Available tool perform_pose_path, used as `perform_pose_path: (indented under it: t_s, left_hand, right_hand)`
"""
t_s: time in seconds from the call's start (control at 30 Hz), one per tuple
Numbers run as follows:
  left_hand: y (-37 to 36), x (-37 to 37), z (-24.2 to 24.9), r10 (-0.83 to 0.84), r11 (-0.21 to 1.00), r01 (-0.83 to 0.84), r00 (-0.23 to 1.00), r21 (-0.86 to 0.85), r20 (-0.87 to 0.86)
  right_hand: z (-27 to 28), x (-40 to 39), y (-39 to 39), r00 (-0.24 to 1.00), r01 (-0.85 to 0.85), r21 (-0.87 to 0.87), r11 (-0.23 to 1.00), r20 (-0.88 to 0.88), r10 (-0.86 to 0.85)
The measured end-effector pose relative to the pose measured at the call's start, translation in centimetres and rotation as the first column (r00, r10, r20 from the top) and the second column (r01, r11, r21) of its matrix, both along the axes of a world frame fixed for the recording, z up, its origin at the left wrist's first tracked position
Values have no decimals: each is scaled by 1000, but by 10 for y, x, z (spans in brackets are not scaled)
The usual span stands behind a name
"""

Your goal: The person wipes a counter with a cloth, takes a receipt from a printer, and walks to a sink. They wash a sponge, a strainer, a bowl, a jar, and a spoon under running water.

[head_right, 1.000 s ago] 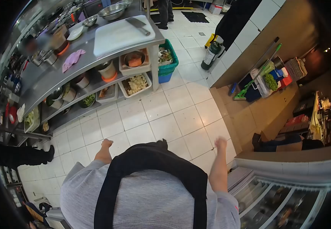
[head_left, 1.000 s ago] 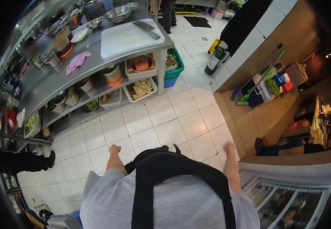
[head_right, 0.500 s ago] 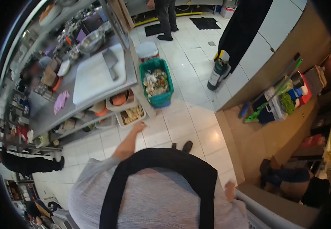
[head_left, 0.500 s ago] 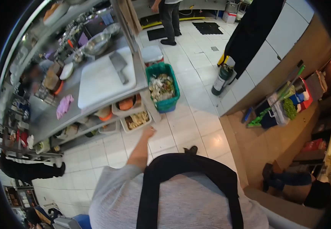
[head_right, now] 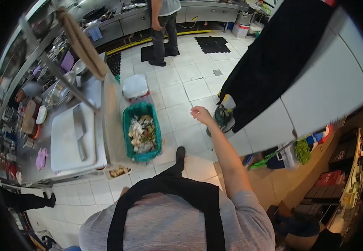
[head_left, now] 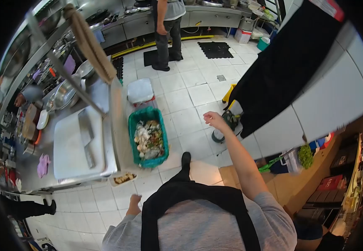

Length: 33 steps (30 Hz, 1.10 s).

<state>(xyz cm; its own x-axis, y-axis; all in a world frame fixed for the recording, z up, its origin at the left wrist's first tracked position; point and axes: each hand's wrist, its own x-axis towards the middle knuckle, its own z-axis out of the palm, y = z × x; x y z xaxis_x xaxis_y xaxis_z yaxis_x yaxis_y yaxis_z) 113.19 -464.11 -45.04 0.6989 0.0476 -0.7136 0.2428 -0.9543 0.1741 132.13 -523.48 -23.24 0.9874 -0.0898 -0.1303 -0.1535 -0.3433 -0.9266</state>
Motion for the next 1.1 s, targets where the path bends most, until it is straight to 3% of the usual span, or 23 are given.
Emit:
perform_pose_path:
  t_s: [0.03, 0.13, 0.23, 0.33, 0.37, 0.4, 0.47, 0.53, 0.57, 0.63, 0.67, 0.7, 0.73, 0.77, 0.83, 0.87, 1.0, 1.1]
  left_hand:
    - [-5, 8, 3, 62, 998, -63, 997, -21, -45]
    - [-44, 72, 5, 28, 998, -34, 991, -50, -133]
    - [-133, 198, 33, -47, 983, 27, 993, -182, -111]
    - [-251, 334, 84, 58, 927, -75, 997, -367, -58]
    - [-273, 381, 58, 27, 916, 5, 997, -400, 75]
    - [-309, 423, 74, 118, 877, -71, 991, -475, 69]
    - [-368, 500, 81, 66, 866, 92, 953, -491, 296]
    - [-412, 560, 86, 111, 827, 135, 912, -546, 394]
    - [-436, 584, 83, 137, 802, 155, 893, -577, 430]
    - [-459, 608, 80, 1, 848, 284, 843, -447, 537]
    - [-464, 622, 78, -66, 856, 352, 801, -378, 595]
    - [-464, 633, 70, -110, 851, 355, 841, -386, 530]
    - [-467, 638, 89, -288, 881, 407, 865, -240, 411]
    - [-463, 645, 88, -382, 871, 450, 873, -197, 302]
    - [-466, 671, 83, -424, 869, 455, 887, -194, 184]
    - [-465, 688, 78, -413, 882, 434, 900, -184, 140]
    - [-505, 777, 67, -352, 929, 355, 935, -109, 41]
    - [-558, 861, 46, -356, 931, 356, 934, -84, 12]
  right_hand:
    - [-10, 24, -15, 1000, 11, -17, 1000, -22, -11]
    - [6, 73, -56, 980, 52, -36, 998, -189, -58]
    - [-10, 129, -115, 929, 185, 9, 983, -328, -172]
    - [-31, 186, -166, 862, 426, 44, 904, -324, -390]
    - [-31, 201, -181, 844, 450, 31, 893, -343, -413]
    - [-39, 214, -198, 835, 455, 10, 891, -352, -422]
    - [-55, 246, -227, 802, 478, -20, 878, -399, -445]
    - [-73, 270, -259, 743, 504, -46, 863, -486, -460]
    - [-88, 284, -279, 693, 492, -149, 857, -529, -490]
    - [-114, 320, -311, 577, 436, -335, 836, -609, -545]
    - [-114, 332, -320, 628, 369, -490, 790, -495, -600]
    - [-99, 351, -339, 673, 279, -480, 832, -519, -526]
    - [-88, 368, -355, 709, 179, -467, 866, -548, -443]
    - [-82, 383, -367, 730, 73, -449, 890, -585, -355]
    - [-78, 427, -406, 685, 161, -430, 888, -599, -414]
    - [-78, 446, -428, 724, 166, -475, 864, -537, -434]
    - [-89, 505, -531, 759, 244, -509, 826, -430, -489]
    - [-94, 519, -601, 717, 408, -535, 740, -314, -622]
